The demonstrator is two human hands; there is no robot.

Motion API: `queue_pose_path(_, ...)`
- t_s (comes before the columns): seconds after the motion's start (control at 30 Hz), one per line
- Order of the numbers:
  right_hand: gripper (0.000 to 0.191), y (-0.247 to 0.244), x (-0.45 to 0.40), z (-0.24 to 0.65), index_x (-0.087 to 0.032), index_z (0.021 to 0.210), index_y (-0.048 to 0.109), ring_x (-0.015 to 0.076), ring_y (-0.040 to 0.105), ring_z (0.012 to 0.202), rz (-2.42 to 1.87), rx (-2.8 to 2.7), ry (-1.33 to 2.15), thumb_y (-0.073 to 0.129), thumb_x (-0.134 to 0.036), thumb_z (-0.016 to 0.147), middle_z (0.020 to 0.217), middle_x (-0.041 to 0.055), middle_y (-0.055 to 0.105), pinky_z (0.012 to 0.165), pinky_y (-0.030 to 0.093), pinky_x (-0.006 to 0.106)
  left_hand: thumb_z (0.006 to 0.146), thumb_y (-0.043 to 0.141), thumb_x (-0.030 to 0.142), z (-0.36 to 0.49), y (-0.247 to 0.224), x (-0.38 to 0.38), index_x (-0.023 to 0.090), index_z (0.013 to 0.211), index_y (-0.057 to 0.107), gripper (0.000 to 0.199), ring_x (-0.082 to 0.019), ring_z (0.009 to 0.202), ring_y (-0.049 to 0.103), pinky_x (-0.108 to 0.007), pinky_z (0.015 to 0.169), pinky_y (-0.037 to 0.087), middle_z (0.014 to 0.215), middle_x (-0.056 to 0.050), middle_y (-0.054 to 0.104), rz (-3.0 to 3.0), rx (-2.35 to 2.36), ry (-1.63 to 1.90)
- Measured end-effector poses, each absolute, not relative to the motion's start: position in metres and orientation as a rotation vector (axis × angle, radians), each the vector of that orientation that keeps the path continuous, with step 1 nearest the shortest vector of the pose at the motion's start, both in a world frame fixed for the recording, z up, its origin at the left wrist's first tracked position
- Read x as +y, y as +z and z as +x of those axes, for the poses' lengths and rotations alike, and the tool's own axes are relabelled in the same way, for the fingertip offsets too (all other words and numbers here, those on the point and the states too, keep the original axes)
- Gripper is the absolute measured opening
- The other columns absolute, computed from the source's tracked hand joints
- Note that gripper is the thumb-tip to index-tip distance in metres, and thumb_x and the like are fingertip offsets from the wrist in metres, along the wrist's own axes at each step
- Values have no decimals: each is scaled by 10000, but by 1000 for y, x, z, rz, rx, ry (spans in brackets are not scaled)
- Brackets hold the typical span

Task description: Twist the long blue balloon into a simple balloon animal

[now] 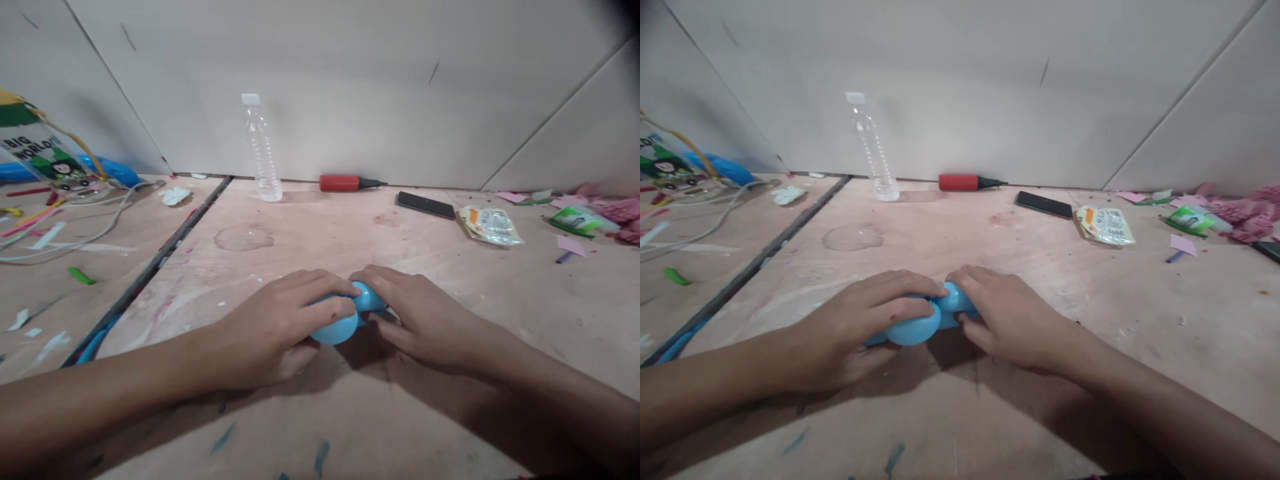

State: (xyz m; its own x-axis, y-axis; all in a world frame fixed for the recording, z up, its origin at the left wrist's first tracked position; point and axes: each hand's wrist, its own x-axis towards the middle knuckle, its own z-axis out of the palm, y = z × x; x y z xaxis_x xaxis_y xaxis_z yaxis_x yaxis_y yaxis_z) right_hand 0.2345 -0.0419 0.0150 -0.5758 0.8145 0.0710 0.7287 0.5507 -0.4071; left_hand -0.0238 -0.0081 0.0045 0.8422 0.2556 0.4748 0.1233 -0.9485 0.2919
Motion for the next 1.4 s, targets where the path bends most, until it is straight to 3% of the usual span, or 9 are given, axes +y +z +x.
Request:
queue_pose_path(0.1, 843, 6, -42, 237, -262, 1531, 318, 309, 576, 1276, -1136, -2550, 462, 640, -102, 769, 1522, 134, 464, 947, 529, 448, 798, 579, 0, -24, 6, -8, 167, 1205, 558, 441, -227, 1247, 607, -348, 1068, 486, 1333, -128, 654, 2727, 239, 845)
queue_pose_path(0.17, 933, 0, -42, 238, -277, 1551, 265, 312, 511, 1353, -1023, -2553, 439, 633, -69, 719, 1554, 135, 403, 967, 535, 449, 818, 596, 22, -24, 5, -8, 172, 1181, 570, 394, -225, 1203, 633, -348, 1039, 496, 1292, -120, 684, 2729, 227, 877)
queue_pose_path(0.4, 601, 2, -42, 222, -207, 1310, 470, 317, 585, 1103, -1271, -2518, 445, 627, -113, 738, 1224, 130, 566, 830, 551, 473, 718, 475, -99, -24, -2, 2, 218, 1187, 588, 577, -227, 1255, 626, -422, 1080, 474, 1284, -73, 719, 2684, 284, 891)
queue_pose_path(0.53, 313, 9, -37, 218, -213, 1232, 503, 278, 625, 1076, -1204, -2392, 606, 586, -235, 932, 1203, 111, 635, 884, 523, 445, 732, 502, -86, -24, 1, 7, 221, 1218, 572, 579, -239, 1245, 623, -448, 1075, 500, 1265, -82, 715, 2595, 345, 919)
queue_pose_path(0.63, 228, 6, -31, 223, -222, 1227, 516, 238, 645, 1009, -1187, -2309, 629, 506, -211, 1000, 1164, 89, 656, 867, 519, 402, 767, 529, -58, -25, 3, 8, 236, 1305, 538, 613, -229, 1298, 588, -439, 1099, 495, 1360, -80, 674, 2571, 353, 834)
queue_pose_path(0.93, 326, 8, -39, 245, -231, 1305, 540, 255, 653, 1079, -1152, -2506, 557, 482, -160, 993, 1222, 118, 628, 904, 558, 437, 890, 496, -6, -19, -4, 2, 232, 1377, 507, 542, -201, 1448, 483, -410, 1205, 373, 1502, -66, 615, 2735, 272, 612)
queue_pose_path(1.03, 626, 2, -48, 245, -248, 1472, 382, 303, 628, 1221, -1138, -2454, 487, 581, -149, 887, 1380, 141, 594, 964, 553, 474, 875, 508, -13, -20, -1, 1, 238, 1368, 500, 553, -218, 1455, 476, -435, 1187, 379, 1502, -72, 616, 2745, 270, 677)
queue_pose_path(1.13, 856, -9, -54, 241, -263, 1512, 269, 327, 628, 1219, -1186, -2354, 395, 626, -110, 750, 1426, 155, 541, 924, 573, 478, 850, 551, 19, -22, 4, 0, 256, 1349, 501, 555, -246, 1353, 568, -439, 1095, 460, 1412, -79, 669, 2711, 340, 774)
queue_pose_path(1.4, 815, -13, -54, 224, -254, 1467, 352, 337, 547, 1259, -1248, -2447, 296, 588, -93, 703, 1420, 151, 502, 937, 554, 494, 786, 546, 91, -26, 9, -2, 201, 1213, 561, 442, -258, 1006, 695, -416, 886, 523, 1090, -88, 749, 2744, 376, 891)
